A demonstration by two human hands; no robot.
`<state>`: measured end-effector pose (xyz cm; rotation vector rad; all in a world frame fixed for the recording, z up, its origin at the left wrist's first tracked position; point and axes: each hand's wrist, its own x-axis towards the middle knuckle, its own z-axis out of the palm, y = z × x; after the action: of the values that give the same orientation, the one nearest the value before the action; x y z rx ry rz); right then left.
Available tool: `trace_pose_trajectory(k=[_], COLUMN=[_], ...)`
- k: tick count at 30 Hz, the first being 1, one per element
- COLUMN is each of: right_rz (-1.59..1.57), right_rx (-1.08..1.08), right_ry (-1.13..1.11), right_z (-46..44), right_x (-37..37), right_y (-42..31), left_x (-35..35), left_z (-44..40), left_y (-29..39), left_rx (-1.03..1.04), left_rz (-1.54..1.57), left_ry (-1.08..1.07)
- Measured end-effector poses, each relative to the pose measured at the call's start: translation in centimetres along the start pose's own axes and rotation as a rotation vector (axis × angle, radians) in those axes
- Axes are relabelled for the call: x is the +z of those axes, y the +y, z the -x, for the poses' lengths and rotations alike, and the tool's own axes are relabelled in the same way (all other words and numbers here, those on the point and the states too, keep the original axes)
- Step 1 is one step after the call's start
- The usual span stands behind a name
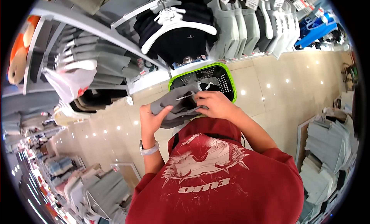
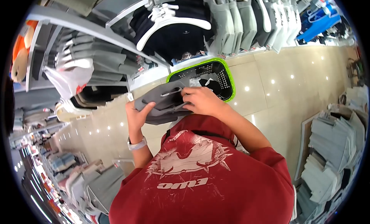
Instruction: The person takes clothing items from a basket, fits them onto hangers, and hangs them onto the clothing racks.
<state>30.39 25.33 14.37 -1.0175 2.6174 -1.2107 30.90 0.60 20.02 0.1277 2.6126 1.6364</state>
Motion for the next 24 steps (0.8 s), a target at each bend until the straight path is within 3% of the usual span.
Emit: trace_pose_trajectory(k=[2,6,12,14,16,18,20,22,24], right_rz=[-0.09,-0.283,-0.354,-0.383,-0.39,-0.514,-0.542,-0.657,-0.651], right_rx=[-0.002,-0.068,-0.075,0.014,0.004,-0.025,-0.047,-0.086,-0.113], right_ry=[-0.116,-0.115,-0.087,-0.162,-0.175,-0.218,-0.245,-0.279,-0.294], right_z=[0.0,-0.4,-1.1,-1.2,-1.6,-2.0,-2.2,-2.2,-2.3], right_x=[-1.1,-2.8,-4.0,-4.1,-4.0,-4.4,-4.9,-5.3,-5.3], right_y=[0.0,-0.9,-3.5,-3.8,-4.2,-4.9,-5.6,-6.6,-7.2], left_x=[0.0,0.0,-0.7,-1.5,-0.9,-0.9,-0.5,-0.4,0.2], left_z=[0.3,0.3,0.4,0.3,0.7,0.9,1.4,1.5,2.5], left_y=[-0.3,-2.2,-2.6,-2.2,-2.2,-2.1,-2.3,-2.5,-1.2], left_rx=[-0.081,-0.146,-0.227,-0.273,-0.293,-0.065,-0.067,0.403,0.49], left_rz=[0.082,0.106,0.121,-0.049,0.078,-0.204,-0.232,-0.168,0.116], left_ry=[0.113,0.228,0.281,0.24,0.285,0.367,0.396,0.304,-0.045])
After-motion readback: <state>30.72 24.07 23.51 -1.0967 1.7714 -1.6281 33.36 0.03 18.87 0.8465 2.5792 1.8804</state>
